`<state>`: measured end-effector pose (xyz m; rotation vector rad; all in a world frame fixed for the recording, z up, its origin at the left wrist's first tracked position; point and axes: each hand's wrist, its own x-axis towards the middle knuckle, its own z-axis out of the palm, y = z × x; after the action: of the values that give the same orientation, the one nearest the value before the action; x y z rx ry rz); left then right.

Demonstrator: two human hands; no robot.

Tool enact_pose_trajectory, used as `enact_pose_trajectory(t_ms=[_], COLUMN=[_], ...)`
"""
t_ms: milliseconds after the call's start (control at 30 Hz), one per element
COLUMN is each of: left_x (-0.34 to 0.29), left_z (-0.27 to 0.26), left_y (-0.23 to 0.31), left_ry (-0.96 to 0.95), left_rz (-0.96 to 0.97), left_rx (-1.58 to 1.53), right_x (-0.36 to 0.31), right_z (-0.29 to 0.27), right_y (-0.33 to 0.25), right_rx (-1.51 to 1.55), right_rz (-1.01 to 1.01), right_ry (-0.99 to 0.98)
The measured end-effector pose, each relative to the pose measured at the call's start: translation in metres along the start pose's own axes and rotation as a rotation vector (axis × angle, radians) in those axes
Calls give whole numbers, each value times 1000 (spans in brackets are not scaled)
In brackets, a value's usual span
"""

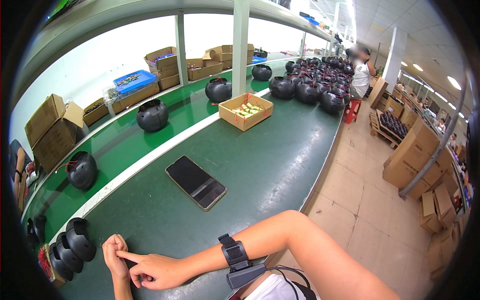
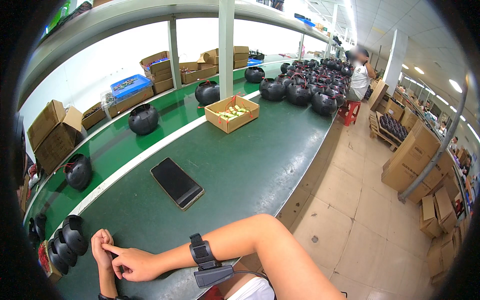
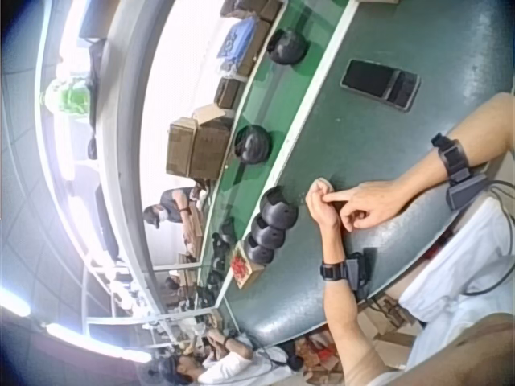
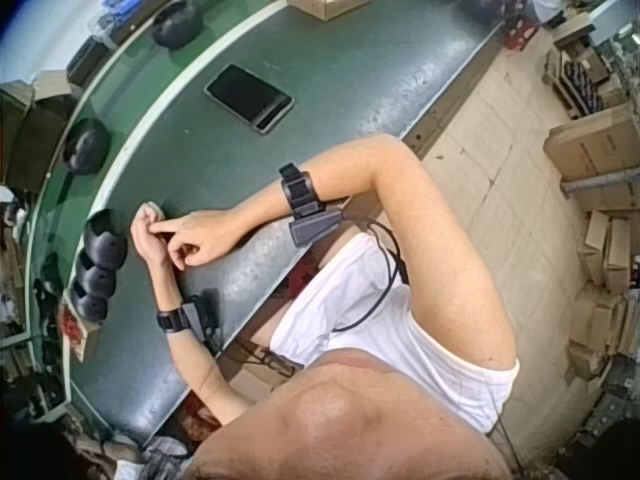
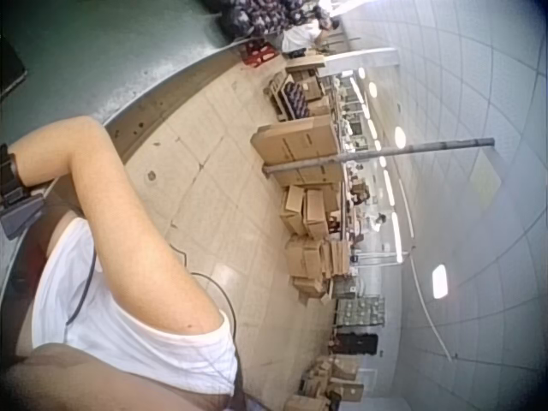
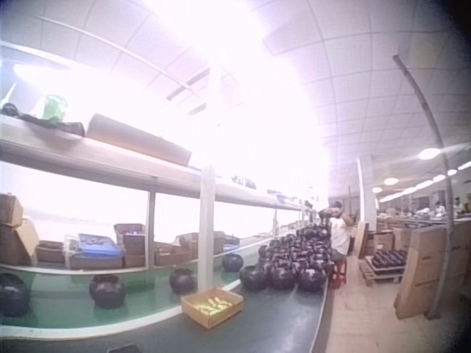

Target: Assemble internal wires and components into a black plastic circular housing unit.

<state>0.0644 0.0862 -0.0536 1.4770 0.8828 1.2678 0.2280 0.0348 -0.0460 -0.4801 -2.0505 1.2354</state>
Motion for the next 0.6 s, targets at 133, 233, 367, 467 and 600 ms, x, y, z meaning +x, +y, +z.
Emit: enact_pose_trajectory(t_ms=[133, 233, 367, 467, 600], left_x=[0, 1, 1, 1, 0], left_z=[1, 0, -1, -2, -2], left_y=[-1, -2, -1, 0, 1], left_ry=[10, -5, -9, -13, -14], left_rz=[1, 8, 4, 5, 3], left_rx=[-21, -14, -16, -10, -12], right_x=[0, 1, 2, 3, 2], right_z=[1, 1, 2, 2, 2], right_y=[1, 1, 3, 3, 2], right_rx=[-4, -6, -9, -21, -17], right_rz=[-9, -6, -16, -20, -32], right_ry=[12, 9, 10, 10, 11])
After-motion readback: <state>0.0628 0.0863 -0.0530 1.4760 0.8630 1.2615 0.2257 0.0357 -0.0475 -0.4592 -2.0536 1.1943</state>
